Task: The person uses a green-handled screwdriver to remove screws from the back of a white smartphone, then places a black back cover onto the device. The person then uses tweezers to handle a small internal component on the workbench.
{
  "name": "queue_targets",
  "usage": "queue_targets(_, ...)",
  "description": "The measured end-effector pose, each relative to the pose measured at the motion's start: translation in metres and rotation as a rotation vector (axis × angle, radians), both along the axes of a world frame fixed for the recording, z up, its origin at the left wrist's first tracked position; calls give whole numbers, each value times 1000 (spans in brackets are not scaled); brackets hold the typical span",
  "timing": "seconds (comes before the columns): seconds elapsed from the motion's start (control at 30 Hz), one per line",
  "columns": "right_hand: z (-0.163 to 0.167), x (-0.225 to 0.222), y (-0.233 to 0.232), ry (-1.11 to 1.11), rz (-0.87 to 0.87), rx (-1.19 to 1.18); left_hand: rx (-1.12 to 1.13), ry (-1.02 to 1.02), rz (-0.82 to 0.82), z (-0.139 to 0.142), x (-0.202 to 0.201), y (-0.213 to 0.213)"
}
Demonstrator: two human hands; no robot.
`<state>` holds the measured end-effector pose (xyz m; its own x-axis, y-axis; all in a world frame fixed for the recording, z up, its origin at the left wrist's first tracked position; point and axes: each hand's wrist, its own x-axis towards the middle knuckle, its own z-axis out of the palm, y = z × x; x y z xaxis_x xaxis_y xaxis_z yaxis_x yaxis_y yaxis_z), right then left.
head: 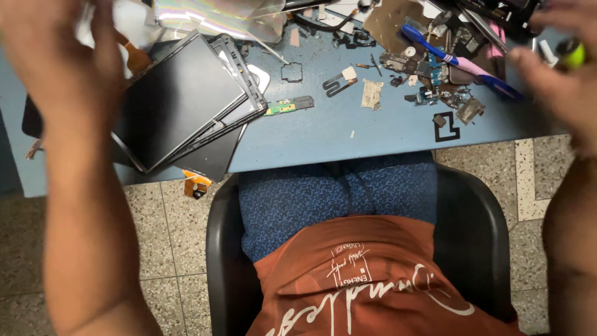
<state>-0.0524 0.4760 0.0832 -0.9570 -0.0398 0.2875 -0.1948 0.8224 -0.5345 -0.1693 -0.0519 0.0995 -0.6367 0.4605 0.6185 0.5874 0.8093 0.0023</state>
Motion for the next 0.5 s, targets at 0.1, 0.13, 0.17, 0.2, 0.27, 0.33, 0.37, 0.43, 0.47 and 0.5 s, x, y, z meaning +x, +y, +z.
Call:
queue_targets(0.1,-3,-39,6,-417,-222,-29,-6,-39,-135,2,38,18)
queue_targets(0.13,-2,-52,7,-558,-291,51,-9,-52,-168,3,49,25)
queue_targets(0.17,-1,-60,6,-603,-262,54,10,-95,-162,2,60,32)
queue_targets(0.2,1,-68,4,-647,-232,56,23,-134,-156,2,69,38)
queue_targets(0.27,1,-76,3,-657,-148,30,44,-210,-142,1,87,49)
queue_targets(0.33,5,-82,0,-590,-43,-28,69,-275,-162,-1,99,57)
queue_targets(0.37,7,-83,-2,-594,-11,-28,87,-300,-190,-2,104,60)
queue_targets(0.43,11,-87,-6,-604,53,-28,121,-337,-228,-5,112,68)
queue_targets(0.47,12,-87,-9,-598,63,-10,137,-349,-236,-8,115,72)
queue_targets(0.5,12,-88,-11,-590,74,5,150,-360,-243,-9,118,75)
